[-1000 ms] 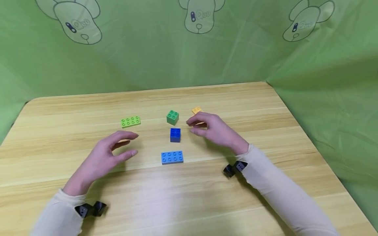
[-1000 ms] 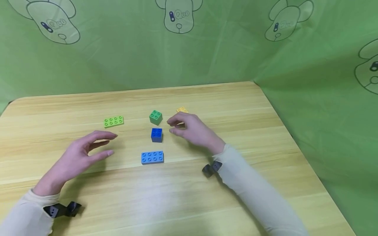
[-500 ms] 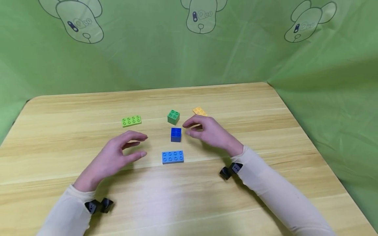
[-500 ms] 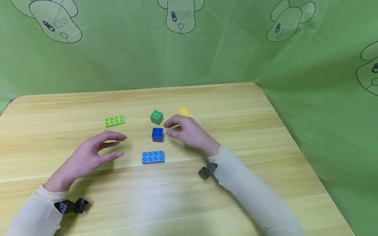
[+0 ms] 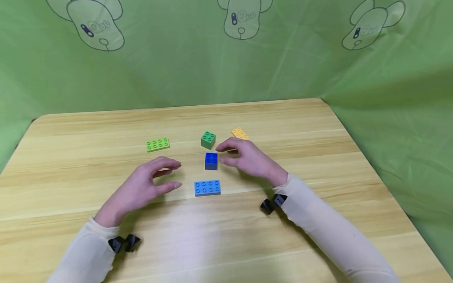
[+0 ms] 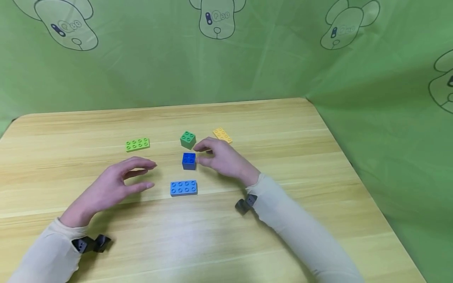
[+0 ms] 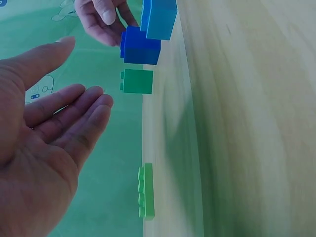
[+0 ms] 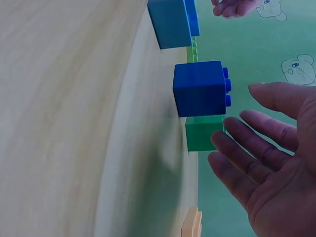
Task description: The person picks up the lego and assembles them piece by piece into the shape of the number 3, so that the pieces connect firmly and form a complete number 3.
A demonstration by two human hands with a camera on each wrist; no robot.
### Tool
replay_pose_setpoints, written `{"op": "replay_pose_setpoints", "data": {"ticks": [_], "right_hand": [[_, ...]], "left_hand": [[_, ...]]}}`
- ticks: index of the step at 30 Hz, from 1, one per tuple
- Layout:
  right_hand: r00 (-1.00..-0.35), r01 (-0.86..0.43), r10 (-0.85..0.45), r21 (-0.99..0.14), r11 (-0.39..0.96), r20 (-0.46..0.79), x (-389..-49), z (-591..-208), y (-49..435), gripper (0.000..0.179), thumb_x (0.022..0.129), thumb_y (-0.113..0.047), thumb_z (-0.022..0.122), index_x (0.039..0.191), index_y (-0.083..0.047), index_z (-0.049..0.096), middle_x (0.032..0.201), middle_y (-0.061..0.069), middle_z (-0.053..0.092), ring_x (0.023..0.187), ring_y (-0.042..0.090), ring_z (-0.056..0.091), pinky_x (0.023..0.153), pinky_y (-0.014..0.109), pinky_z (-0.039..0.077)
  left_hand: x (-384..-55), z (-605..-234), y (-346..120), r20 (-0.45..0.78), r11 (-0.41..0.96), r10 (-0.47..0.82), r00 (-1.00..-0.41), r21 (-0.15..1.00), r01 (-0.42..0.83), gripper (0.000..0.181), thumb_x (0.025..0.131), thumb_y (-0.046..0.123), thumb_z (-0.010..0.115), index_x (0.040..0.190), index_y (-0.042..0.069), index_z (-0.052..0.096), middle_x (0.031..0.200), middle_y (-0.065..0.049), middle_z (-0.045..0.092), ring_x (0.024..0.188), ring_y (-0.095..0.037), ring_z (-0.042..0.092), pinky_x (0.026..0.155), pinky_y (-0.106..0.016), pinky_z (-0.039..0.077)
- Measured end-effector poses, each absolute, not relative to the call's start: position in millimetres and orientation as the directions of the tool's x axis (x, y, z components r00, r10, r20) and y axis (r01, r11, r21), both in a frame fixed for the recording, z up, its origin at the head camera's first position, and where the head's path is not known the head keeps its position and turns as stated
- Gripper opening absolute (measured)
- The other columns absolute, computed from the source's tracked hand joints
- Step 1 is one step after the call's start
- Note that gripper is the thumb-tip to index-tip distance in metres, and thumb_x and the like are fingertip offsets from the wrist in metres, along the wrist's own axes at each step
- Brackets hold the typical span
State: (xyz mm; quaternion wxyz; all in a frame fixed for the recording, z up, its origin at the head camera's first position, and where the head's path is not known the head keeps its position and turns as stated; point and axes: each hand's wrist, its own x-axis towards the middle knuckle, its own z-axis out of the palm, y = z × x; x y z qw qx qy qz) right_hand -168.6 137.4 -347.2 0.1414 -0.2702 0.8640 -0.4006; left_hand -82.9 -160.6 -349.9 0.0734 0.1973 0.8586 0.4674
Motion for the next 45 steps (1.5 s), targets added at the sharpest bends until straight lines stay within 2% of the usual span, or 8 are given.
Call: {"op": "replay_pose_setpoints", "data": {"ticks": [5,14,24,30,40,45], "right_hand": [[-0.809,-0.343,-0.586,-0.765,0.545,-0.055,-169.0,-346.7,133.3,0.036,0.092,-0.013,0.07,0.127,-0.006,0.062,0.123,0.001,0.061,0.118,0.021,0.055,0.103,0.036,0.043],[-0.798,-0.351,-0.599,-0.759,0.548,-0.063,-169.9,-349.8,127.1,0.039,0.092,-0.016,0.072,0.127,-0.004,0.061,0.123,0.002,0.06,0.117,0.018,0.055,0.103,0.033,0.043],[-0.791,-0.346,-0.608,-0.769,0.538,-0.069,-172.3,-355.5,118.6,0.036,0.092,-0.013,0.071,0.125,-0.005,0.061,0.122,0.003,0.058,0.113,0.018,0.056,0.098,0.032,0.047],[-0.795,-0.356,-0.602,-0.748,0.56,-0.071,-172.8,-357.6,116.2,0.035,0.091,-0.013,0.072,0.125,-0.008,0.062,0.119,0.002,0.059,0.11,0.017,0.057,0.095,0.033,0.049],[-0.791,-0.369,-0.607,-0.732,0.573,-0.076,-171.2,-358.2,113.5,0.036,0.091,-0.013,0.072,0.125,-0.008,0.062,0.12,0.003,0.059,0.11,0.017,0.057,0.095,0.032,0.049],[-0.786,-0.386,-0.613,-0.715,0.583,-0.076,-172.4,-359.0,112.7,0.036,0.091,-0.014,0.072,0.125,-0.008,0.061,0.12,0.003,0.059,0.109,0.017,0.058,0.094,0.031,0.05]], "left_hand": [[-85.8,-349.4,-151.6,0.043,0.469,0.432,-0.901,0.842,0.265,0.05,0.085,0.017,0.079,0.129,0.003,0.06,0.129,-0.008,0.059,0.119,-0.029,0.057,0.101,-0.041,0.046],[-85.8,-355.7,-135.3,-0.016,0.488,0.486,-0.874,0.835,0.255,0.053,0.086,0.016,0.078,0.133,0.002,0.056,0.132,-0.009,0.056,0.12,-0.03,0.056,0.102,-0.043,0.044],[-89.6,-362.0,-117.5,-0.024,0.52,0.498,-0.867,0.809,0.276,0.047,0.085,0.016,0.079,0.126,0.002,0.06,0.12,-0.008,0.06,0.109,-0.027,0.06,0.095,-0.04,0.05],[-90.1,-363.5,-111.9,0.012,0.556,0.512,-0.859,0.758,0.342,0.046,0.083,0.018,0.081,0.122,0.001,0.063,0.114,-0.005,0.061,0.104,-0.022,0.059,0.094,-0.039,0.05],[-93.2,-363.2,-106.6,-0.003,0.604,0.525,-0.851,0.706,0.37,0.043,0.082,0.019,0.082,0.119,0.002,0.066,0.111,-0.003,0.061,0.102,-0.019,0.058,0.095,-0.037,0.048],[-95.6,-363.3,-104.0,-0.003,0.611,0.54,-0.842,0.689,0.39,0.033,0.082,0.016,0.081,0.111,0.004,0.069,0.105,-0.001,0.062,0.093,-0.018,0.058,0.088,-0.034,0.05]]}}
